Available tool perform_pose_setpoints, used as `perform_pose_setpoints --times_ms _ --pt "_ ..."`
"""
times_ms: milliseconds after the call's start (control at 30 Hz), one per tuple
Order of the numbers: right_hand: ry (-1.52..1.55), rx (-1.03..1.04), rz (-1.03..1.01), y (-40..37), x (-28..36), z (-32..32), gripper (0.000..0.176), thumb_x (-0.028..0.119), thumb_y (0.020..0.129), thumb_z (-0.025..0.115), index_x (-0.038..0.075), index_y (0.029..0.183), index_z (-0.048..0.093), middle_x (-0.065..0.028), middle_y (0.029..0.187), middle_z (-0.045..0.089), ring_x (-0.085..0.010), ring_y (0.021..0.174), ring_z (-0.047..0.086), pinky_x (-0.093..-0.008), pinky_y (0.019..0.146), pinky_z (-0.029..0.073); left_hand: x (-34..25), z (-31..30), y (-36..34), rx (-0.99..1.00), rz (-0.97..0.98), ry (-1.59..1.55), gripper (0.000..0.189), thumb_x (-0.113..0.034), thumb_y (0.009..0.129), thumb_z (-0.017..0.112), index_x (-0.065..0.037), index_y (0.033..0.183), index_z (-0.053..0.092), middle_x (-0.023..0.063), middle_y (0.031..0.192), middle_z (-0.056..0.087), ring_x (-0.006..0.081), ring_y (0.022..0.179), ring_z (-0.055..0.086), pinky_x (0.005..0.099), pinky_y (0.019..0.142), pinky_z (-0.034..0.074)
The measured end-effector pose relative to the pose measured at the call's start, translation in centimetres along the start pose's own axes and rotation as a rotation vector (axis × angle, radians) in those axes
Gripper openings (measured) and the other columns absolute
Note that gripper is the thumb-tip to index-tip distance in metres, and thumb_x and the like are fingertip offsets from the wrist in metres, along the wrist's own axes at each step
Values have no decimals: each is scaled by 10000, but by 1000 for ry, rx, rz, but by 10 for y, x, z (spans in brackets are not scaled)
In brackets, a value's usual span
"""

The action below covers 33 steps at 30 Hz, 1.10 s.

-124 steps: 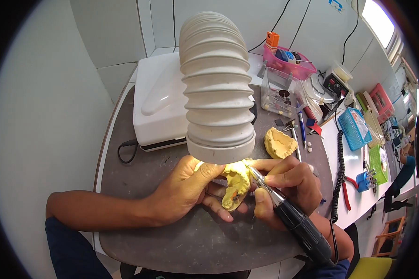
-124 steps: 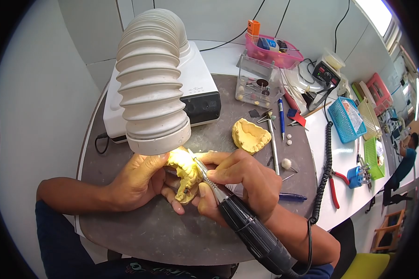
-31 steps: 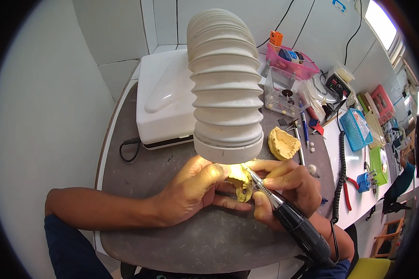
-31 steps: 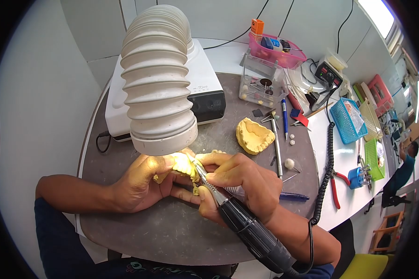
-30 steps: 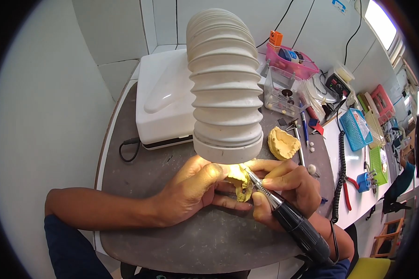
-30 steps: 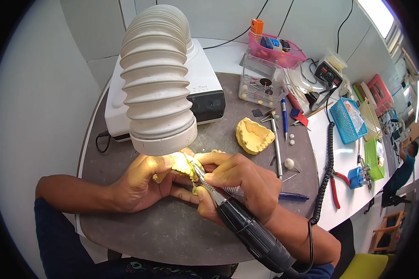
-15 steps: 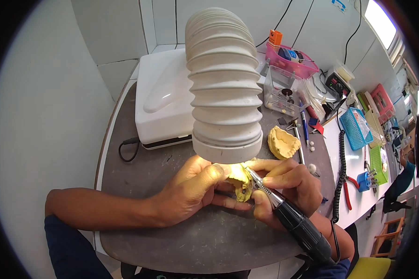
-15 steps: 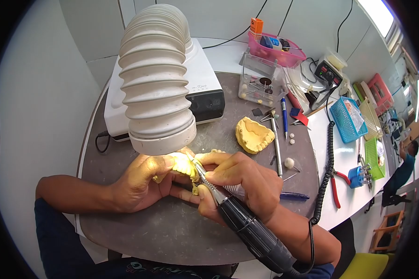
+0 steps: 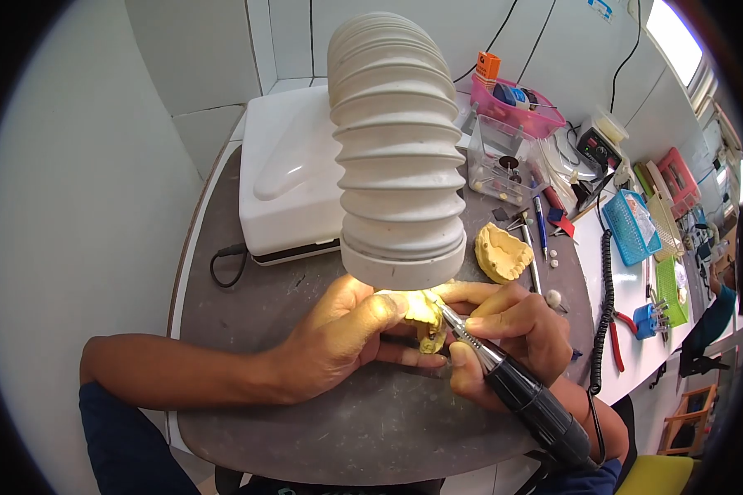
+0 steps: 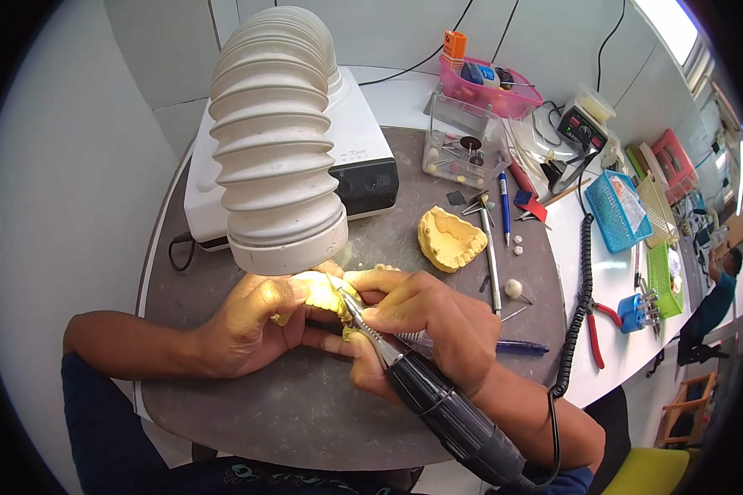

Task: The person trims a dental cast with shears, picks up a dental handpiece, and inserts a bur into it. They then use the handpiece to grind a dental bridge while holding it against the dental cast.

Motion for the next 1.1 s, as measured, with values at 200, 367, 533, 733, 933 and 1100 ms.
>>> perform_pose_setpoints --times_ms 200,367,533,733,933,1100 --pt "4 -21 2 1 1 -1 309 17 664 806 -19 862 571 -144 715 641 -311 741 736 -356 685 613 -3 2 0 4 4 47 517 -264 971 542 19 1376 387 189 1350 513 277 1250 538 503 1026 486" --pt "9 -8 7 2 1 -1 305 16 666 804 -18 858 569 -146 714 641 -309 744 737 -355 681 614 -3 1 0 4 21 49 508 -284 965 560 17 1345 407 184 1325 526 272 1247 539 495 1015 498" --pt "16 -7 4 2 2 -1 308 19 665 806 -17 863 572 -147 715 643 -308 754 738 -355 676 614 -4 1 0 5 21 81 515 -308 962 573 11 1333 413 186 1331 517 269 1243 542 498 1016 496" --pt "13 -3 -4 1 2 0 309 23 661 804 -16 859 571 -140 712 641 -308 760 739 -355 665 611 -3 -1 -1 -12 25 76 504 -307 971 555 -4 1347 410 182 1333 519 285 1233 552 533 1022 482" --pt "11 -53 34 -1 1 -5 303 17 657 808 -15 846 574 -140 726 633 -308 763 739 -357 674 615 -5 3 -1 79 37 -15 508 -335 996 499 -6 1368 394 190 1347 508 335 1228 556 572 1006 484" --pt "-24 94 -3 0 4 5 277 31 785 723 -35 950 509 -154 818 578 -384 868 716 -380 713 604 -5 2 -2 39 64 -64 488 -288 1013 430 18 1388 368 210 1344 511 346 1217 565 549 987 508"
Point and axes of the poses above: each hand's wrist, its own y-axis towards the middle knuckle, its own z-axis out of the palm, x = y × z, the point moved 8 cm from there along y, towards the middle knuckle
